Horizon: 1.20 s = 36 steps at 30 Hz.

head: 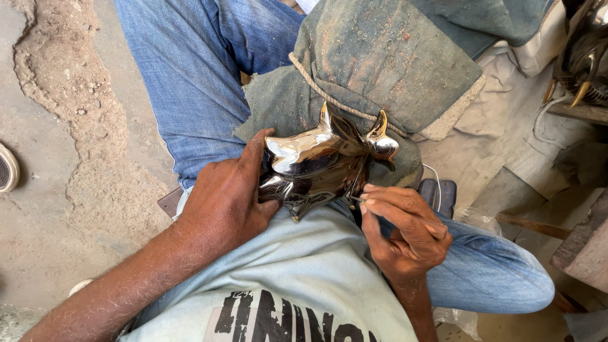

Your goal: The person sits cross-legged and uses a small tool to rub and polish the surface of a shiny metallic object held in the left hand. The person repeatedly rotates the object to access different edges and surfaces while continuing to rub with the tool.

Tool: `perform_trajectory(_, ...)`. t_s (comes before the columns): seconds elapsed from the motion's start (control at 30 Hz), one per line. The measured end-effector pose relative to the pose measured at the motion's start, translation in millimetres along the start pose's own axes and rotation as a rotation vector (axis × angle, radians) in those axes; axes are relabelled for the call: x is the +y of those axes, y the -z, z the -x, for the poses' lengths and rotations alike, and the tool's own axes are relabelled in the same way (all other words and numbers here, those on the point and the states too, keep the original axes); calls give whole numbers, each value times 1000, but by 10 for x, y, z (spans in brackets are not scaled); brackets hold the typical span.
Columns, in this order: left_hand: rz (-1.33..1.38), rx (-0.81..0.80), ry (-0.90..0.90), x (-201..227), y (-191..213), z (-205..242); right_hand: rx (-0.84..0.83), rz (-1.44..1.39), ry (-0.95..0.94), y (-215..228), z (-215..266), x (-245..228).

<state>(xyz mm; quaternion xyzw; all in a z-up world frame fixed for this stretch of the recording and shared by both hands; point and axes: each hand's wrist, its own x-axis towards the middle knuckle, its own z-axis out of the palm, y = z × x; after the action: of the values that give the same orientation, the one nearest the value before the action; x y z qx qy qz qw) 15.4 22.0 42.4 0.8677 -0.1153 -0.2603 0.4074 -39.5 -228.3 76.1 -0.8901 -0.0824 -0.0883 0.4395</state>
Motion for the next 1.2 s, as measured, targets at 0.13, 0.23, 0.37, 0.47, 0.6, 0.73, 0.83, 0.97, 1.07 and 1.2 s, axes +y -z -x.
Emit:
perform_trajectory(0.13, -4, -12, 15, 4, 4, -9, 4, -9, 1, -2, 8, 11)
perform_trajectory(0.23, -13, -4, 9, 4, 6, -7, 8, -30, 2, -14, 14, 26)
perform_trajectory(0.37, -16, -8, 2, -9, 0, -13, -2, -12, 6, 7, 38, 37)
perform_trajectory(0.47, -6, -35, 47, -19, -8, -15, 1, -21, 10, 14, 85, 32)
perform_trajectory(0.6, 8, -13, 47, 17, -8, -14, 282, -110, -76, -127, 141, 72)
perform_trajectory(0.73, 8, -92, 182, 70, -36, -28, 332, -5, -198, -174, 116, 187)
perform_trajectory(0.83, -43, -121, 245, 60, -78, -6, 309, 19, -186, -207, 67, 227)
perform_trajectory(0.97, 23, -39, 174, 41, -145, 25, 310, 86, -203, -211, 21, 223)
perform_trajectory(1.07, 21, -3, 121, -2, -177, 43, 308, 28, -224, -219, 16, 220)
perform_trajectory(1.2, -2, 12, 136, -25, -222, 62, 305, 15, -205, -213, 12, 240)
